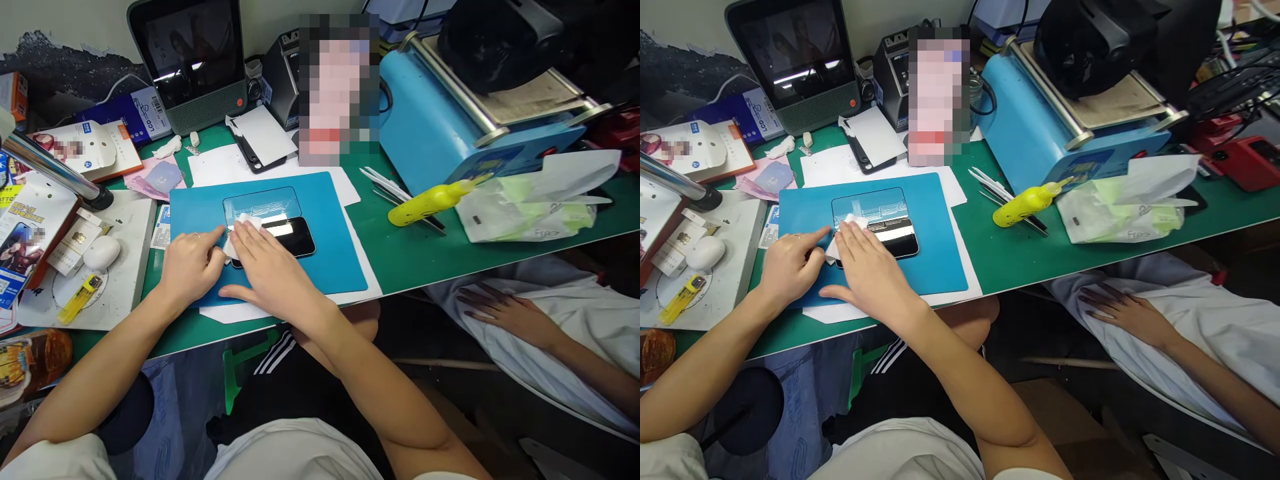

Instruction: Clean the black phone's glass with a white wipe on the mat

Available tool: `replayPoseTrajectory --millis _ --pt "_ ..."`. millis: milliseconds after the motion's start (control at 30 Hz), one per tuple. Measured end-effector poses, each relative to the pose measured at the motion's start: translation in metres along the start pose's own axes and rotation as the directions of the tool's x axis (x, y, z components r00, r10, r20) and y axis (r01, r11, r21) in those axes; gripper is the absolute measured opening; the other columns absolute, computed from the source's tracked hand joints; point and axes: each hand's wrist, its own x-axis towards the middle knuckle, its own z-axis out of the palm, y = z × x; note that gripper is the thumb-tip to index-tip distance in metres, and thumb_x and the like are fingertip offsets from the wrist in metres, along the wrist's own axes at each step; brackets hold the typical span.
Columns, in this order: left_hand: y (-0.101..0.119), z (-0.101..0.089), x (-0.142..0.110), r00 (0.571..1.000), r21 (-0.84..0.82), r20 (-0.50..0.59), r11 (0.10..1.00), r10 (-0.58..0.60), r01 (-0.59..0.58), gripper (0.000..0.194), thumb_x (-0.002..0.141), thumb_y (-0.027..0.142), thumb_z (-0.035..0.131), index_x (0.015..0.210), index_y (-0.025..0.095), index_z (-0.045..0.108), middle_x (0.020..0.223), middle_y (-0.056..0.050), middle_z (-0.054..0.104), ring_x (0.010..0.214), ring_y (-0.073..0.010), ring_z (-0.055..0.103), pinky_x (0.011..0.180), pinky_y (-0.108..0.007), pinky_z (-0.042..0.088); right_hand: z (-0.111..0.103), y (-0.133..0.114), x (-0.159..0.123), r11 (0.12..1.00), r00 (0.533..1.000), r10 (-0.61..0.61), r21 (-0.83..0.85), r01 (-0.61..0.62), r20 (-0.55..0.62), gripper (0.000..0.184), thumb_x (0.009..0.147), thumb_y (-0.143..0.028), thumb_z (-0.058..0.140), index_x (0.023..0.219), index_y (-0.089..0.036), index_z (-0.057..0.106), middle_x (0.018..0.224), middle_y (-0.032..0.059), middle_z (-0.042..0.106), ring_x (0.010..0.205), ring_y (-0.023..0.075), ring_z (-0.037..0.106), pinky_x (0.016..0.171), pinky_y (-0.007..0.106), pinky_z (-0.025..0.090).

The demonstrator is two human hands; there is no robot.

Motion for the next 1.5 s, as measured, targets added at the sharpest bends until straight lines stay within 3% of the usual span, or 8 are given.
replayPoseTrajectory --millis 167,400,533,767,933,1067,1267,1500 --pt "-0.001 0.0 -0.001 1.0 -0.008 -0.019 1.0 0.02 -0.02 0.057 0.096 0.026 0.037 0.136 0.015 0.076 0.08 -0.009 0.079 0.076 -0.0262 0.072 0.076 -0.04 0.049 0.004 -0.014 0.001 1.0 1.0 -0.005 -0.005 0.005 -0.023 0.094 0.105 -0.066 0.052 0.164 0.006 0.039 0.174 0.0254 0.033 0.165 0.0346 0.031 0.137 0.05 0.028" --pt "0.001 -0.002 -0.001 0.999 -0.023 -0.011 0.999 0.049 -0.049 0.054 0.098 0.026 0.039 0.135 0.015 0.077 0.082 -0.01 0.079 0.078 -0.0261 0.073 0.076 -0.039 0.049 0.003 -0.011 -0.032 0.996 0.995 -0.088 -0.004 0.088 -0.044 0.086 0.108 -0.061 0.048 0.162 0.005 0.043 0.172 0.0248 0.038 0.163 0.0332 0.036 0.135 0.05 0.032" --pt "0.002 0.0 -0.001 0.999 -0.005 0.003 0.999 0.048 -0.048 0.049 0.099 0.03 0.044 0.132 0.018 0.078 0.077 -0.008 0.078 0.078 -0.0264 0.074 0.075 -0.038 0.049 0.0 0.006 -0.055 0.999 0.997 -0.043 0.006 0.043 -0.06 0.081 0.109 -0.061 0.044 0.164 -0.001 0.043 0.173 0.0212 0.039 0.163 0.0305 0.038 0.133 0.052 0.037" --pt "0.004 0.0 -0.002 0.998 0.015 0.045 0.999 0.047 -0.048 0.052 0.101 0.035 0.043 0.138 0.019 0.075 0.078 -0.009 0.078 0.079 -0.0281 0.074 0.074 -0.039 0.05 -0.009 0.049 -0.081 0.99 0.991 0.129 0.057 -0.127 -0.045 0.081 0.11 -0.063 0.037 0.173 -0.012 0.03 0.174 0.0205 0.038 0.164 0.0352 0.035 0.132 0.063 0.035" --pt "0.003 0.001 -0.002 0.998 0.009 0.053 0.999 0.045 -0.045 0.053 0.101 0.033 0.04 0.139 0.019 0.075 0.082 -0.009 0.08 0.078 -0.0267 0.073 0.075 -0.039 0.05 -0.012 0.064 -0.066 0.978 0.982 0.189 0.095 -0.188 -0.01 0.086 0.109 -0.069 0.035 0.174 -0.013 0.027 0.178 0.0195 0.031 0.167 0.0353 0.027 0.134 0.065 0.028" --pt "0.003 -0.001 -0.001 0.997 -0.007 0.074 1.0 0.015 -0.014 0.055 0.101 0.028 0.036 0.14 0.019 0.074 0.09 -0.01 0.082 0.081 -0.027 0.074 0.078 -0.039 0.051 -0.015 0.062 -0.048 0.975 0.981 0.194 0.111 -0.195 0.019 0.093 0.106 -0.074 0.035 0.173 -0.009 0.027 0.179 0.0201 0.028 0.168 0.0349 0.022 0.136 0.064 0.024" --pt "0.005 -0.003 0.0 0.995 0.033 0.092 0.999 -0.032 0.029 0.058 0.101 0.025 0.034 0.146 0.016 0.069 0.089 -0.01 0.08 0.082 -0.028 0.073 0.08 -0.04 0.052 -0.013 0.032 -0.023 0.99 0.992 0.104 0.085 -0.11 0.076 0.098 0.106 -0.074 0.038 0.169 0.001 0.03 0.179 0.0226 0.024 0.169 0.0332 0.019 0.137 0.056 0.024" --pt "0.004 -0.003 0.0 0.999 0.038 0.026 0.999 -0.023 0.022 0.058 0.1 0.024 0.035 0.148 0.012 0.065 0.084 -0.01 0.079 0.079 -0.0271 0.072 0.081 -0.04 0.053 -0.003 -0.004 0.0 0.998 1.0 -0.001 0.055 0.0 0.021 0.094 0.107 -0.069 0.043 0.166 0.003 0.036 0.177 0.0246 0.028 0.168 0.0335 0.024 0.137 0.053 0.026"
